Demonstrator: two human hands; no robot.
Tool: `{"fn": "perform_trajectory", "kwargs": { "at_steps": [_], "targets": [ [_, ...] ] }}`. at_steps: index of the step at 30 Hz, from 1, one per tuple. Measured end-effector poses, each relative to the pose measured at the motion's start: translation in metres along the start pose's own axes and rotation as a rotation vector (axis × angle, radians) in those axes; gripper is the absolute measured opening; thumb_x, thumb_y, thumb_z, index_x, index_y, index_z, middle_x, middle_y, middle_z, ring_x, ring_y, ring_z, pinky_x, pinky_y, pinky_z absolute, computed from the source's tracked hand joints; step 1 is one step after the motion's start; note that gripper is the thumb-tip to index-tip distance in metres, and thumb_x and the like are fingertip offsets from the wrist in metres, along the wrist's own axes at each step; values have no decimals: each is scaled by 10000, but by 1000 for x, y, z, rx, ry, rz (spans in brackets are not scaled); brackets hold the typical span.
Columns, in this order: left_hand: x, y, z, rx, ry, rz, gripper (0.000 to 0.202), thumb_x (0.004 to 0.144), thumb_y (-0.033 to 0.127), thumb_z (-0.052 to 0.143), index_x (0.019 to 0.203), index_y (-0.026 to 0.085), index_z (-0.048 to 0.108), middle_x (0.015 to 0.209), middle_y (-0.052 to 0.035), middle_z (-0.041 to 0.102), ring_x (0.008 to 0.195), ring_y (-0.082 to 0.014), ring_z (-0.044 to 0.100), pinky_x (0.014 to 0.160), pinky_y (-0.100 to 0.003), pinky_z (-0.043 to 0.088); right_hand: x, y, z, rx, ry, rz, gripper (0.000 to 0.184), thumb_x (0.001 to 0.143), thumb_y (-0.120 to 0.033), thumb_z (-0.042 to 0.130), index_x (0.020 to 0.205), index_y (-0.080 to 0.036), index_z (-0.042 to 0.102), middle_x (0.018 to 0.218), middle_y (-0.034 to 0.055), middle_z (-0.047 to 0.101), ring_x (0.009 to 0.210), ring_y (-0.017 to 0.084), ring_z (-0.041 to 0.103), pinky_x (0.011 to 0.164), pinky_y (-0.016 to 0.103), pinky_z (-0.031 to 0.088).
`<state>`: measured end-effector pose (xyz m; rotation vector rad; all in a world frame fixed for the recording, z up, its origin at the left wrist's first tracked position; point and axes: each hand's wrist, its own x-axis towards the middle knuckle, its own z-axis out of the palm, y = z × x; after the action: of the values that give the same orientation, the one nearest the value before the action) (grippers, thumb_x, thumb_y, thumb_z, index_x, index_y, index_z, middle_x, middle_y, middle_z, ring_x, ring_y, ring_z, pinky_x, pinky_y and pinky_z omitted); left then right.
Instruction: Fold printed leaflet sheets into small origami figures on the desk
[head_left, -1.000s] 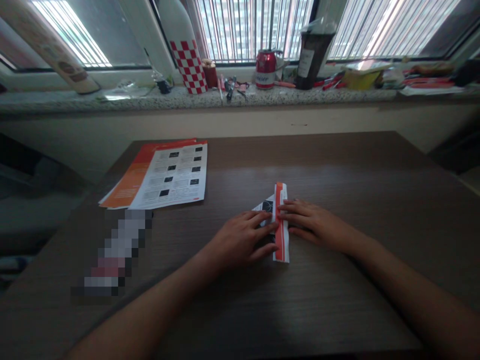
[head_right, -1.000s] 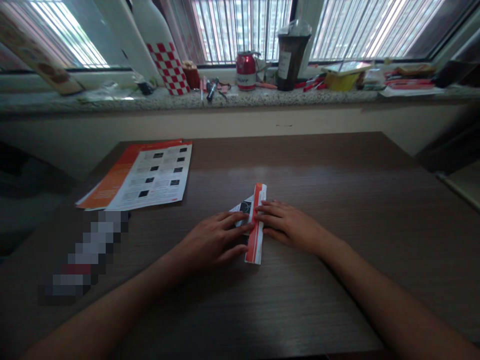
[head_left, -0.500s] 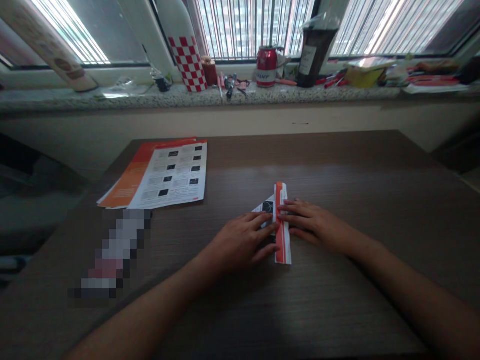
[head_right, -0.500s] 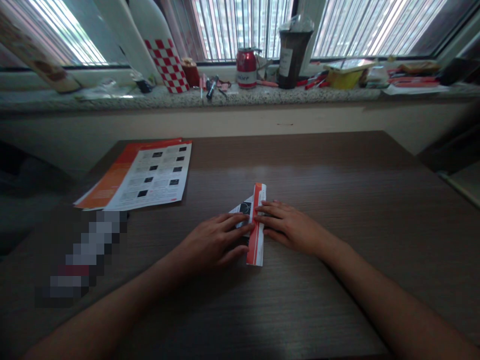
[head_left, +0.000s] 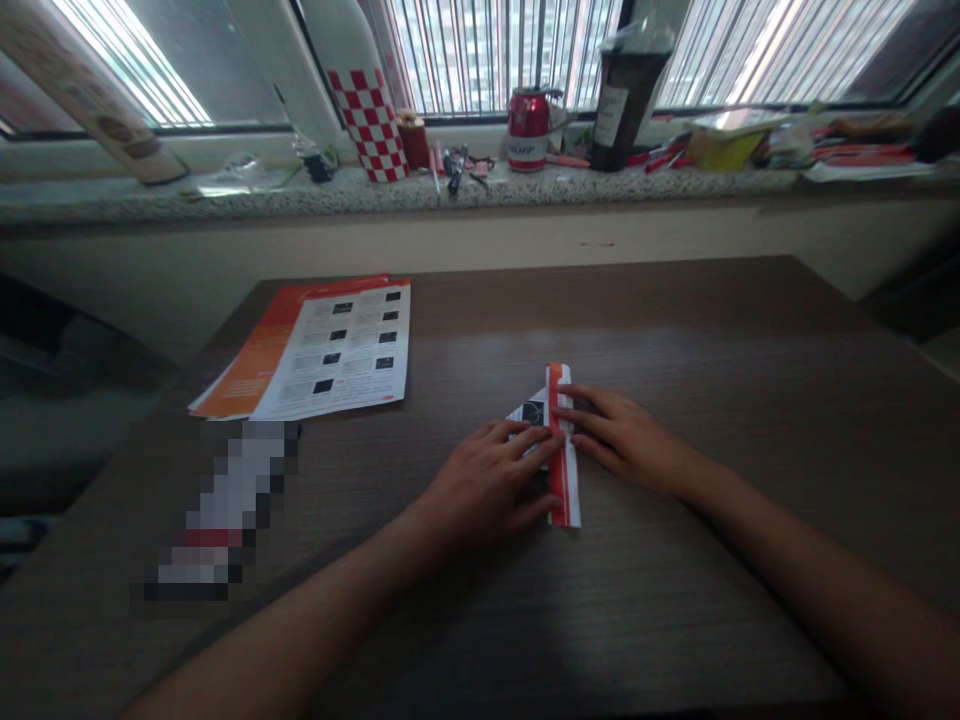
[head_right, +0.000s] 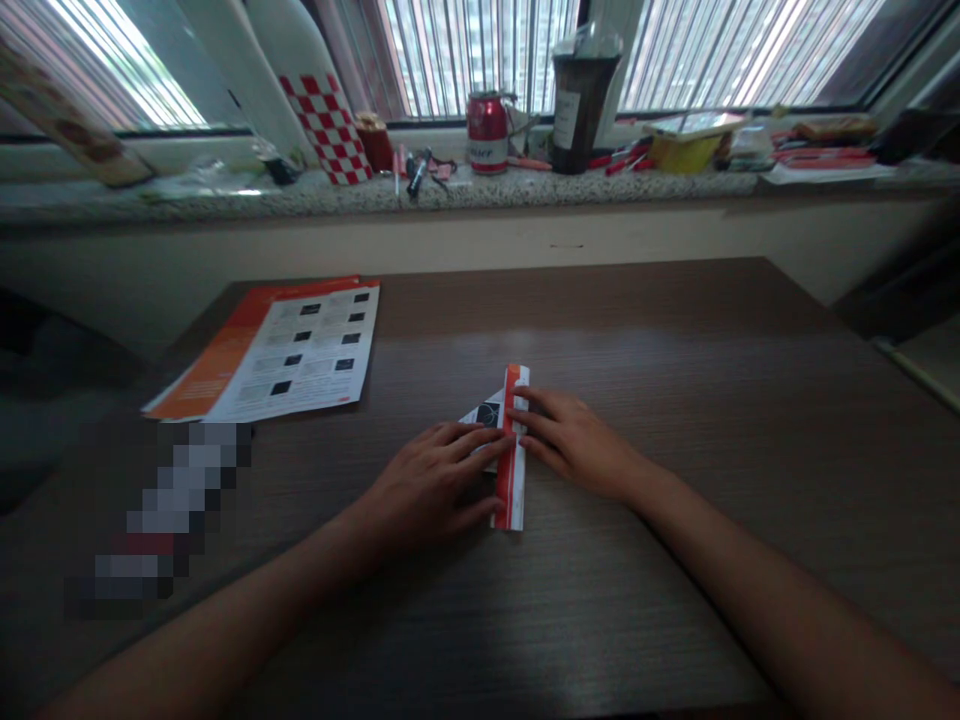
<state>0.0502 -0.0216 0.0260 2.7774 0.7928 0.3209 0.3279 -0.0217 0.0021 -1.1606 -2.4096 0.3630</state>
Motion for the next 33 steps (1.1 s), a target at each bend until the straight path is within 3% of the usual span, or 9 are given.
{"fn": "perform_trajectory", "kwargs": {
  "at_steps": [5, 10, 17, 26, 33],
  "targets": [
    [-1, 0, 0, 12, -11, -1, 592, 1007, 492, 659, 1529, 247, 525, 1537, -99, 564, 1362, -339, 545, 1146, -521, 462, 0, 5, 5, -53, -22, -2, 443, 1074, -345, 551, 1516, -307, 554, 1652, 107, 474, 1540, 327, 414, 1222, 627, 398],
    [-2, -2, 2, 4, -1, 11, 628, 998, 492, 664, 1560, 268, 494, 1602, -102, 510, 1513, -334, 420, 1255, -557, 327, 4, 7, 7, -49, -11, 22, 497, 1084, -368, 532, 1576, -319, 478, 1613, 96, 530, 1503, 301, 473, 1215, 617, 409],
    [-2, -3, 2, 13, -24, 1, 669, 997, 523, 663, 1578, 246, 478, 1623, -107, 492, 1524, -322, 427, 1267, -509, 342, 12, 12, 3, -113, -32, -10, 468, 1093, -393, 502, 1533, -239, 549, 1574, 140, 562, 1471, 319, 507, 1189, 583, 443],
    [-2, -5, 2, 7, -54, -11, 644, 1023, 535, 616, 1586, 264, 464, 1645, -86, 470, 1541, -286, 409, 1295, -474, 307, 9, 17, 6, -156, -38, -24, 555, 1095, -407, 496, 1633, -299, 412, 1665, 100, 458, 1527, 311, 436, 1208, 584, 423],
    [-1, -3, -2, 6, -50, -15, 649, 1011, 501, 650, 1585, 258, 470, 1638, -99, 476, 1529, -302, 428, 1279, -493, 342, 10, 15, 6, -174, -42, -16, 556, 1097, -413, 491, 1636, -306, 408, 1676, 90, 444, 1534, 308, 426, 1217, 573, 416]
  ]
}}
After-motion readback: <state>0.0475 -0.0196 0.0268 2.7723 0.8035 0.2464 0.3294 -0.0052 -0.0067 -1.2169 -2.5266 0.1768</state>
